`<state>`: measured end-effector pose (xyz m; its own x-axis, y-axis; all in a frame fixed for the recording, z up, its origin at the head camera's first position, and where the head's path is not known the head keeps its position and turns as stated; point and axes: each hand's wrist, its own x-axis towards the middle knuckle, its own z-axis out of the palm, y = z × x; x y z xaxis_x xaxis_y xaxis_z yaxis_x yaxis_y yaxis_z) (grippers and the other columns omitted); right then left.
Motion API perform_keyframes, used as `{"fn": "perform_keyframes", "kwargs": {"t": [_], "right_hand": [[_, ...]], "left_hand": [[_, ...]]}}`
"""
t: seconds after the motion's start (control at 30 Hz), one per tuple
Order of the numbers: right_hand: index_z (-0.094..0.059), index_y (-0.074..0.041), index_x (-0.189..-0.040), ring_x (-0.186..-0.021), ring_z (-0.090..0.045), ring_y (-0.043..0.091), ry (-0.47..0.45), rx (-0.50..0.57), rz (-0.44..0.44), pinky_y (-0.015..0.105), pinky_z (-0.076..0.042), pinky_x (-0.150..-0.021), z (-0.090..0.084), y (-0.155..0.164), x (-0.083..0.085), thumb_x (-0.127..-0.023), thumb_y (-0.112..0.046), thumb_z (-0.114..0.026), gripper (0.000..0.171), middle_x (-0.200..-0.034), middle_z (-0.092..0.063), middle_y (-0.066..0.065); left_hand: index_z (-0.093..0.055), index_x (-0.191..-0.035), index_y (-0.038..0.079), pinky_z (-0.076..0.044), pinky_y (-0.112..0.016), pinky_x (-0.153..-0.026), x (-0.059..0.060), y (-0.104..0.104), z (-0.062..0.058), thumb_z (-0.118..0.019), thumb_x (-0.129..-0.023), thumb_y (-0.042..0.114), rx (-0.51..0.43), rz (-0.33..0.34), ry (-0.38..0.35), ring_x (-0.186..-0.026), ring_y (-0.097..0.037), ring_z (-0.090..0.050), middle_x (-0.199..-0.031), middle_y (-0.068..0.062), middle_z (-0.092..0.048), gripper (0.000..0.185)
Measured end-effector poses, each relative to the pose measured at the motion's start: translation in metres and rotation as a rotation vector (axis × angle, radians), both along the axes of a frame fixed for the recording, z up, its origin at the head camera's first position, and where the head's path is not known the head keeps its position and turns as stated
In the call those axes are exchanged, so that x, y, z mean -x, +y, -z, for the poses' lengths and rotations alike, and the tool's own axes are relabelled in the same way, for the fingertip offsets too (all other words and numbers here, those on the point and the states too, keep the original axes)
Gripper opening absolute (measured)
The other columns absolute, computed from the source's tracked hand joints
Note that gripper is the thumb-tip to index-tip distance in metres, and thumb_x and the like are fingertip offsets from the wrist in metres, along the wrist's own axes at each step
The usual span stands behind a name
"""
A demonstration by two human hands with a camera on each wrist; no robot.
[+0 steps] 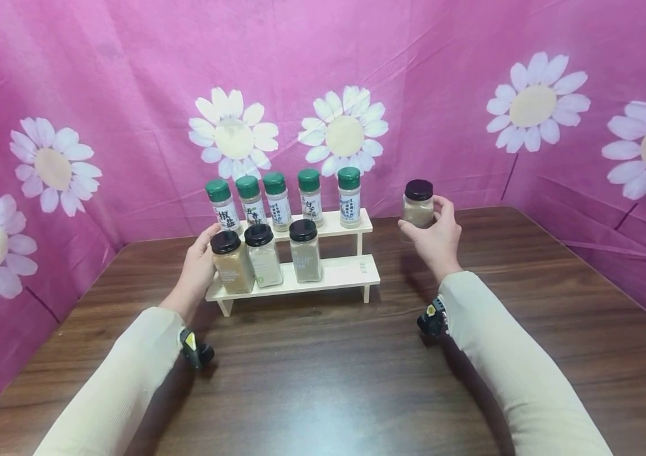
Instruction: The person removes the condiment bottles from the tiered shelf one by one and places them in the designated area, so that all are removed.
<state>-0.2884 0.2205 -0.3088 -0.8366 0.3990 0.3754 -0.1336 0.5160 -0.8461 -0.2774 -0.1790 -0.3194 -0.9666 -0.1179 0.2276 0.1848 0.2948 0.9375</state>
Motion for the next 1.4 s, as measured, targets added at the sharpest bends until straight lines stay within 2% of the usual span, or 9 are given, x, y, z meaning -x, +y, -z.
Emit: {"fn": "perform_keyframes", "kwargs": {"t": [0.17,0.33,0.43,0.57,0.77,0.83,0.93,1.1,1.4], "right_hand": [[-0.031,-0.006,-0.135,-0.119,-0.049,0.028,-0.043,0.007,-0.036,0.038,-0.034,-0.099,0.012,0.008,0.006,-0.074,-0.021,-0.074,0.077,-0.125,-0.056,0.020],[-0.028,-0.006,-0.135,-0.118,-0.048,0.029,-0.078,0.003,-0.065,0.040,-0.035,-0.099,0.020,0.012,0.010,-0.074,-0.019,-0.073,0.077,-0.126,-0.056,0.022],[-0.027,-0.006,-0.135,-0.119,-0.047,0.030,-0.089,0.017,-0.079,0.041,-0.035,-0.100,0.022,0.014,0.014,-0.075,-0.018,-0.072,0.076,-0.128,-0.054,0.022],[-0.025,-0.004,-0.136,-0.121,-0.045,0.033,-0.101,0.046,-0.089,0.043,-0.033,-0.102,0.025,0.016,0.017,-0.076,-0.018,-0.070,0.077,-0.131,-0.049,0.025],[-0.025,-0.001,-0.135,-0.116,-0.048,0.028,-0.116,0.066,-0.111,0.034,-0.038,-0.094,0.032,0.019,0.017,-0.077,-0.012,-0.069,0.073,-0.128,-0.051,0.024],[-0.025,-0.001,-0.134,-0.111,-0.049,0.021,-0.115,0.065,-0.123,0.027,-0.038,-0.089,0.035,0.021,0.017,-0.078,-0.011,-0.068,0.071,-0.126,-0.052,0.023],[-0.024,0.000,-0.134,-0.100,-0.049,0.007,-0.106,0.070,-0.155,0.019,-0.037,-0.082,0.038,0.022,0.017,-0.080,-0.012,-0.067,0.071,-0.125,-0.051,0.023],[-0.019,0.002,-0.135,-0.084,-0.044,-0.007,-0.095,0.094,-0.232,0.013,-0.038,-0.075,0.043,0.023,0.016,-0.083,-0.012,-0.066,0.071,-0.125,-0.048,0.029],[-0.015,0.001,-0.134,-0.084,-0.045,-0.007,-0.081,0.170,-0.299,0.009,-0.040,-0.075,0.050,0.023,0.020,-0.084,-0.005,-0.063,0.069,-0.123,-0.044,0.024]], "left_hand": [[-0.040,-0.141,0.012,-0.040,-0.027,-0.083,0.000,0.000,0.000,-0.043,-0.098,0.020,0.001,0.004,0.000,-0.101,-0.017,-0.047,-0.151,-0.003,-0.028,0.044],[-0.040,-0.141,0.013,-0.043,-0.024,-0.071,-0.001,0.000,-0.001,-0.043,-0.098,0.021,0.015,-0.003,0.003,-0.082,-0.012,-0.049,-0.151,-0.002,-0.028,0.044],[-0.040,-0.141,0.013,-0.042,-0.023,-0.073,-0.001,0.000,-0.001,-0.043,-0.098,0.022,0.013,0.000,0.009,-0.083,-0.012,-0.049,-0.151,-0.002,-0.028,0.044],[-0.040,-0.141,0.013,-0.040,-0.026,-0.081,0.000,0.000,-0.001,-0.043,-0.098,0.022,0.007,0.002,0.014,-0.094,-0.016,-0.046,-0.151,-0.003,-0.028,0.044],[-0.038,-0.141,0.010,-0.038,-0.034,-0.094,0.003,0.000,0.002,-0.043,-0.098,0.021,-0.042,0.021,-0.001,-0.113,-0.023,-0.046,-0.152,-0.003,-0.026,0.045],[-0.038,-0.141,0.009,-0.033,-0.036,-0.102,0.003,-0.001,0.002,-0.044,-0.098,0.021,-0.060,0.028,0.007,-0.123,-0.023,-0.040,-0.152,-0.005,-0.024,0.045],[-0.037,-0.141,0.008,-0.029,-0.040,-0.106,0.004,-0.001,0.003,-0.044,-0.098,0.020,-0.069,0.031,0.016,-0.128,-0.025,-0.037,-0.152,-0.007,-0.024,0.045],[-0.038,-0.141,0.010,-0.032,-0.039,-0.103,0.005,0.000,0.004,-0.043,-0.098,0.020,-0.047,0.025,0.014,-0.124,-0.024,-0.040,-0.152,-0.005,-0.025,0.044],[-0.041,-0.139,0.009,-0.031,-0.040,-0.104,0.003,0.000,0.003,-0.043,-0.098,0.019,-0.025,0.007,0.048,-0.125,-0.023,-0.038,-0.149,-0.007,-0.031,0.042]]}}
